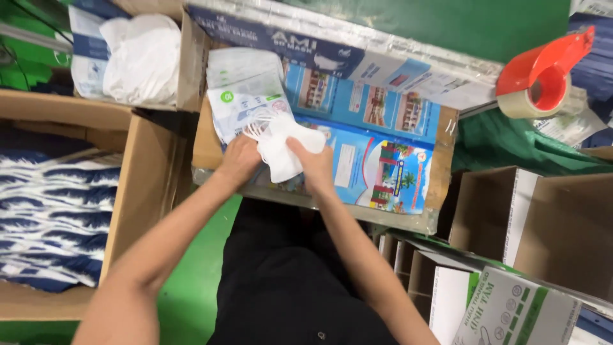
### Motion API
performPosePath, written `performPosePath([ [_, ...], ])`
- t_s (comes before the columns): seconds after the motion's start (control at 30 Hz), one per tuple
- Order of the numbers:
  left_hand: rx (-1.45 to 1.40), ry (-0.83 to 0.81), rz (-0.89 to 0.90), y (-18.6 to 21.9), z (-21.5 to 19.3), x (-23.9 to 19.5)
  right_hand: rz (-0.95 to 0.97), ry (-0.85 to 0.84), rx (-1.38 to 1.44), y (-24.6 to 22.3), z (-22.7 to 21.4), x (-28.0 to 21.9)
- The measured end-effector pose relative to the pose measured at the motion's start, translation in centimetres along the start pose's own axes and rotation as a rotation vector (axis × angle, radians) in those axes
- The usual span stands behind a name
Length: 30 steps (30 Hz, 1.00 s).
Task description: The person picks white 3D face masks one at a time from the conveyor belt, opens a clear zip pouch, inserts a mask into the pouch, presses the pouch closed, and sets the packed pouch on the table with the other filled pouches.
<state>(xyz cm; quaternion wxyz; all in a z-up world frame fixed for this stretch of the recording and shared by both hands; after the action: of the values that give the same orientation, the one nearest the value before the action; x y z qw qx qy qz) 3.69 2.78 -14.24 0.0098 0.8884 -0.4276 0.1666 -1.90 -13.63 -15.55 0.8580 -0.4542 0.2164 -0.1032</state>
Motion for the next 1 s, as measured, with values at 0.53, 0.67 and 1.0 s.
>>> performPosePath([
  [0.53, -0.474, 0.452, -0.059, 9.4, -14.2, 5.5, -0.537, 0.135, -0.511, -6.3, -6.5, -2.0],
  [0.67, -0.72, 0.594, -0.301, 9.8, -12.7, 3.9, -0.275, 0.182, 0.044, -5.0, -9.6, -1.0],
  [1.0, -1.732, 0.365, -0.803, 12.7, -3.3, 4.2, -0.228, 0.152, -0.003, -0.9, -10.2, -5.5],
])
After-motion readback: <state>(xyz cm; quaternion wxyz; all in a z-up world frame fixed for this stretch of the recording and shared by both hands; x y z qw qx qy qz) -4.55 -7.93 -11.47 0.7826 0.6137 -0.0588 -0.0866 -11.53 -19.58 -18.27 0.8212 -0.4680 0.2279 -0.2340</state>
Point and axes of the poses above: each hand's wrist, its own x-axis towards the middle knuckle, its own z-axis out of the palm, y = z × x, the point moved 6 cm from there along x, towards the middle knuckle, and after that the axes turned 13 degrees about x, right-handed, at the moved point
